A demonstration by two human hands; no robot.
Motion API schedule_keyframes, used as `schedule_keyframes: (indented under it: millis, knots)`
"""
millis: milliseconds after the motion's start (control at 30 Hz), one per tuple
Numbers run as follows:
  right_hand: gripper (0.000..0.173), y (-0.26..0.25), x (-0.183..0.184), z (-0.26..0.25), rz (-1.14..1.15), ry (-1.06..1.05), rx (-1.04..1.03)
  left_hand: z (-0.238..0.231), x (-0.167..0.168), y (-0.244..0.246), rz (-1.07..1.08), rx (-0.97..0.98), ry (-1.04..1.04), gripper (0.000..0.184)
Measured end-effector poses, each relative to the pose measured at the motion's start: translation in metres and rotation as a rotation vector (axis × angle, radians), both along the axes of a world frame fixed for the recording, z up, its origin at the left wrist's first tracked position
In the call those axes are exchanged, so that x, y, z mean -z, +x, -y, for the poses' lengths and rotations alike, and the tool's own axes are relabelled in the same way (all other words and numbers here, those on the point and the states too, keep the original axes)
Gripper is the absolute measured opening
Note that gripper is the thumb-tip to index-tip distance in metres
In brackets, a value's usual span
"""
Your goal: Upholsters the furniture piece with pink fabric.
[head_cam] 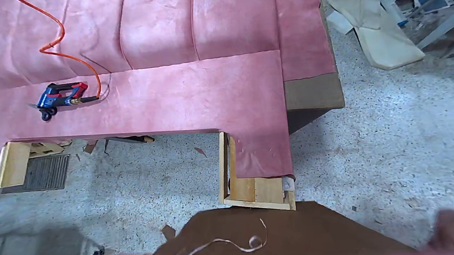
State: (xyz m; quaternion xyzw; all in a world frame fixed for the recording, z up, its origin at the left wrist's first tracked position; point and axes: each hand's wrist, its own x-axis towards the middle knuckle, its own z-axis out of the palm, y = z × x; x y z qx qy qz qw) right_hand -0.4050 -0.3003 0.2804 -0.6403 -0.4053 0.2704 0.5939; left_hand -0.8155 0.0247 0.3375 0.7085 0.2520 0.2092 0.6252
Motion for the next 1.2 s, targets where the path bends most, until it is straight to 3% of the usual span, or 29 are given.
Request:
schedule_keyframes:
  millis: [67, 133, 233, 333, 433, 500, 633, 767, 833, 900, 967, 1067, 1100, 1200]
  knots:
    - [0.022, 0.018, 0.035, -0.041, 0.166, -0.206, 0.272, -0.017, 0.047, 0.045, -0.169, -0.252, 0.14, 0.006]
    - [0.02, 0.042, 0.085, -0.096, 0.247, -0.43, 0.402, -0.055, 0.127, 0.103, -0.369, -0.389, 0.15, 0.008]
    - [0.027, 0.069, 0.189, -0.152, 0.116, -0.668, 0.433, -0.101, 0.249, 0.166, -0.576, -0.442, 0.015, 0.022]
    - [0.03, 0.06, 0.245, -0.179, -0.196, -0.657, 0.524, -0.109, 0.307, 0.203, -0.497, -0.554, -0.165, 0.026]
    - [0.026, 0.047, 0.262, -0.186, -0.441, -0.564, 0.582, -0.095, 0.321, 0.212, -0.375, -0.595, -0.429, 0.025]
    - [0.025, 0.041, 0.271, -0.189, -0.593, -0.531, 0.567, -0.091, 0.327, 0.217, -0.344, -0.603, -0.499, 0.019]
    - [0.025, 0.036, 0.274, -0.194, -0.809, -0.517, 0.587, -0.092, 0.329, 0.217, -0.453, -0.576, -0.442, 0.019]
    - [0.021, 0.029, 0.295, -0.186, -0.856, -0.599, 0.635, -0.089, 0.33, 0.221, -0.695, -0.471, -0.315, 0.021]
    - [0.025, 0.017, 0.302, -0.178, -0.92, -0.55, 0.65, -0.084, 0.33, 0.225, -0.747, -0.488, -0.358, 0.025]
    - [0.025, 0.02, 0.292, -0.179, -0.906, -0.47, 0.658, -0.085, 0.318, 0.235, -0.638, -0.606, -0.458, 0.023]
    - [0.024, 0.023, 0.279, -0.171, -0.85, -0.44, 0.626, -0.075, 0.317, 0.22, -0.359, -0.736, -0.571, 0.023]
    - [0.019, 0.04, 0.26, -0.167, -0.767, -0.393, 0.586, -0.071, 0.313, 0.191, 0.006, -0.577, -0.702, 0.058]
    - [0.02, 0.045, 0.253, -0.165, -0.741, -0.392, 0.572, -0.072, 0.311, 0.186, 0.053, -0.495, -0.68, 0.06]
    - [0.019, 0.052, 0.229, -0.153, -0.666, -0.418, 0.518, -0.08, 0.294, 0.19, -0.041, -0.498, -0.564, 0.029]
